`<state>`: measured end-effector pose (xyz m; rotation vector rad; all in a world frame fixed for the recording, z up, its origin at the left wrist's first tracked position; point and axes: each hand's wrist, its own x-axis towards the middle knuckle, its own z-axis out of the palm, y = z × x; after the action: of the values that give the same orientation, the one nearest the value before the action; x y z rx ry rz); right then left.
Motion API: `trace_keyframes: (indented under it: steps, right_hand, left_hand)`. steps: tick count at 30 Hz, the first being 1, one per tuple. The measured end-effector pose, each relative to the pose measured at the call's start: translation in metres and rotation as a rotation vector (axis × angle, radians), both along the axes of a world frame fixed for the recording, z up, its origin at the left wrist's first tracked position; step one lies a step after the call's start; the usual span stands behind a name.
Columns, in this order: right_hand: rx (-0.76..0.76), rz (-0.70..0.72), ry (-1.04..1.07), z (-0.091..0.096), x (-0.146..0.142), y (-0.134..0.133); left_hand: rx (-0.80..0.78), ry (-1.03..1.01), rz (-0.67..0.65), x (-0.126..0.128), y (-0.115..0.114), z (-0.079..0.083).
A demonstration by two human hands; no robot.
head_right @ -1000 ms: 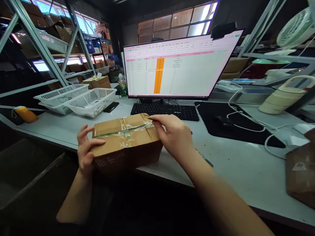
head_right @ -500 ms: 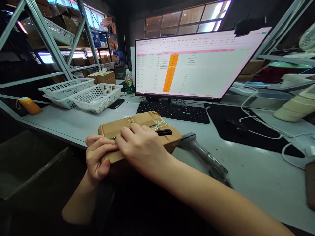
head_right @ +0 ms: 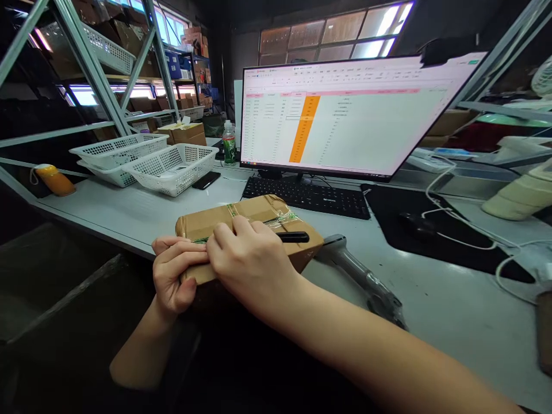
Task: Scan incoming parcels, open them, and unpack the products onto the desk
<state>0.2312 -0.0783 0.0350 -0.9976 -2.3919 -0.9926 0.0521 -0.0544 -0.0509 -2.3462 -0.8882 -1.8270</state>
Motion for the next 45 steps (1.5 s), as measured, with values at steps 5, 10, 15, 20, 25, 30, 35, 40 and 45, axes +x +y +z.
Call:
trace_keyframes:
  steps: [5, 10, 15, 20, 25, 30, 35, 40, 45]
  right_hand:
    - [0.037, -0.139, -0.051, 0.004, 0.014, -0.002]
    - [0.029, -0.303, -0.137, 0.011, 0.061, -0.003]
    - [-0.005, -0.587, -0.087, 0.011, 0.131, 0.006]
    - [-0.234, -0.889, 0.238, -0.036, 0.25, 0.014]
    - [-0.458, -0.946, 0.375, -0.086, 0.325, 0.019]
    - [-0.283, -0.613, 0.446, -0.05, 0.26, 0.029]
    - [-0.38, 0.194, 0.307, -0.009, 0.128, 0.014]
    - [-0.276, 0.325, 0.297, -0.032, 0.083, 0.018]
    - [-0.137, 0.343, 0.387, -0.052, 0.085, 0.02]
  left_hand:
    - [-0.002, 0.001, -0.005, -0.001, 0.0, 0.0]
    - [-0.012, -0.012, 0.014, -0.001, 0.001, 0.002]
    - [-0.034, -0.007, -0.003, 0.0, 0.002, 0.001]
    - [-0.078, 0.065, -0.054, -0.012, 0.001, 0.004]
    - [-0.203, 0.22, -0.131, -0.031, 0.02, 0.047]
    - [-0.369, 0.77, 0.006, -0.01, 0.056, 0.101]
    - [-0.472, 1.131, 0.039, 0.018, 0.072, 0.118]
    - [-0.3, 1.305, 0.131, 0.025, 0.061, 0.114]
    - [-0.318, 1.376, 0.16, 0.03, 0.063, 0.128]
